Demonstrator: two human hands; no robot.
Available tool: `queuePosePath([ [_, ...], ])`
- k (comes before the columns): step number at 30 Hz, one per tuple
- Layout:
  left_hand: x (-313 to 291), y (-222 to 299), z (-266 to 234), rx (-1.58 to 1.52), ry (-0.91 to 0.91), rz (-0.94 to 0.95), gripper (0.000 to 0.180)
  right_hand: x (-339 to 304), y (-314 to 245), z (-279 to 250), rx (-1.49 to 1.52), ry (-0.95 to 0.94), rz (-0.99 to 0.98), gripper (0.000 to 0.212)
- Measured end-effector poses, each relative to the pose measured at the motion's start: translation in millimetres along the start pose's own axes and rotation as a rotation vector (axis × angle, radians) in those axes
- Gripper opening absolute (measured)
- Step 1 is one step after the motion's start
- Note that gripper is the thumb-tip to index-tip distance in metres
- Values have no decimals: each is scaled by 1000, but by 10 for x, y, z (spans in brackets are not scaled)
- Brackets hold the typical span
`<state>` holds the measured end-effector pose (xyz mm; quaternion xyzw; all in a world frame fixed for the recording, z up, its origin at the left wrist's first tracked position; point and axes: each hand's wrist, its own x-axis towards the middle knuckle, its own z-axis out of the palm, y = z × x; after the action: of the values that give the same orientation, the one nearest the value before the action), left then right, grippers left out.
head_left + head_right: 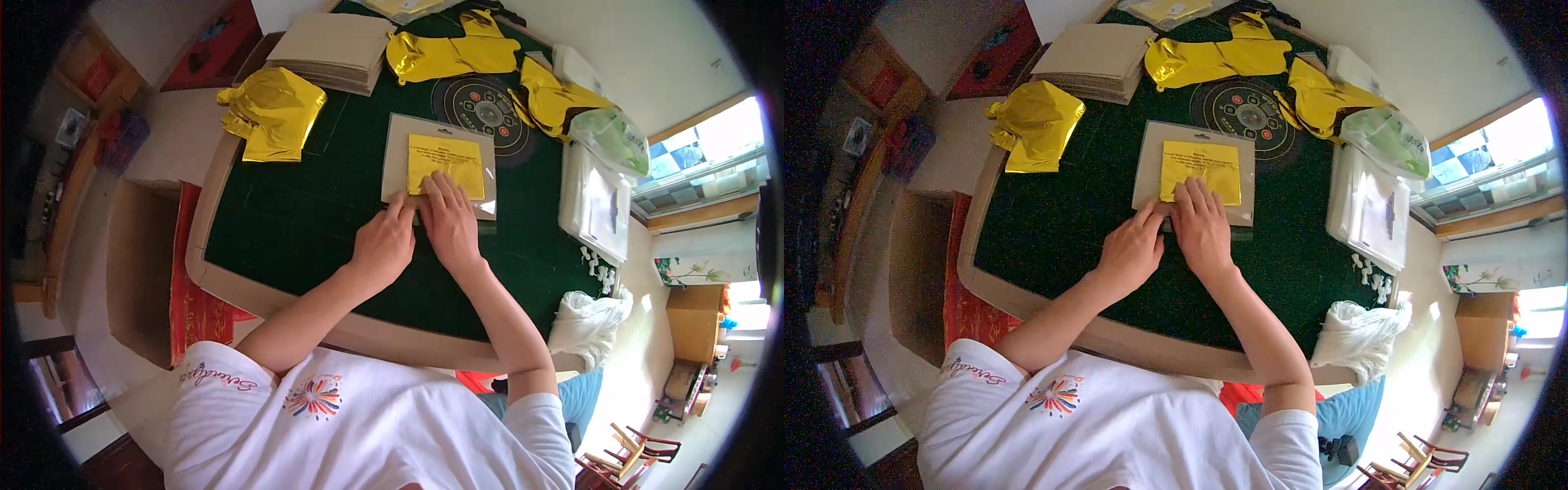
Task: The person folds a gold foil balloon by hand, places it onto a cardboard backing, and slides both into a plastic sleeve. After sealing the sleeve and placing it into a box, the person picks up a second gold foil balloon and unfolds it on the table.
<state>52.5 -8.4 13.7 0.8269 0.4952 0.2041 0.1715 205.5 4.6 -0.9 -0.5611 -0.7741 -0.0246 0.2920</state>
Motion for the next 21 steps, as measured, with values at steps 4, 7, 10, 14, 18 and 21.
queuePosePath([
  [4, 65, 20, -20, -166, -122, -151, 35, -26, -17, -8, 45, 28, 2, 38],
  [7, 60, -38, 82, -291, 34, -34, 33, -76, 3, 32, 39, 3, 27, 43],
  [10, 104, -11, 172, -553, 91, -19, 32, -98, 7, 9, 57, -29, 48, 47],
  [14, 120, 136, 237, -901, 43, -173, 28, -98, 19, -55, 147, -33, 78, 50],
  [18, 211, 167, 271, -1419, -49, -453, 27, -122, 82, -45, 146, -13, 96, 49],
  [21, 249, 185, 166, -1520, -74, -524, 28, -99, 120, -42, 141, -26, 105, 44],
])
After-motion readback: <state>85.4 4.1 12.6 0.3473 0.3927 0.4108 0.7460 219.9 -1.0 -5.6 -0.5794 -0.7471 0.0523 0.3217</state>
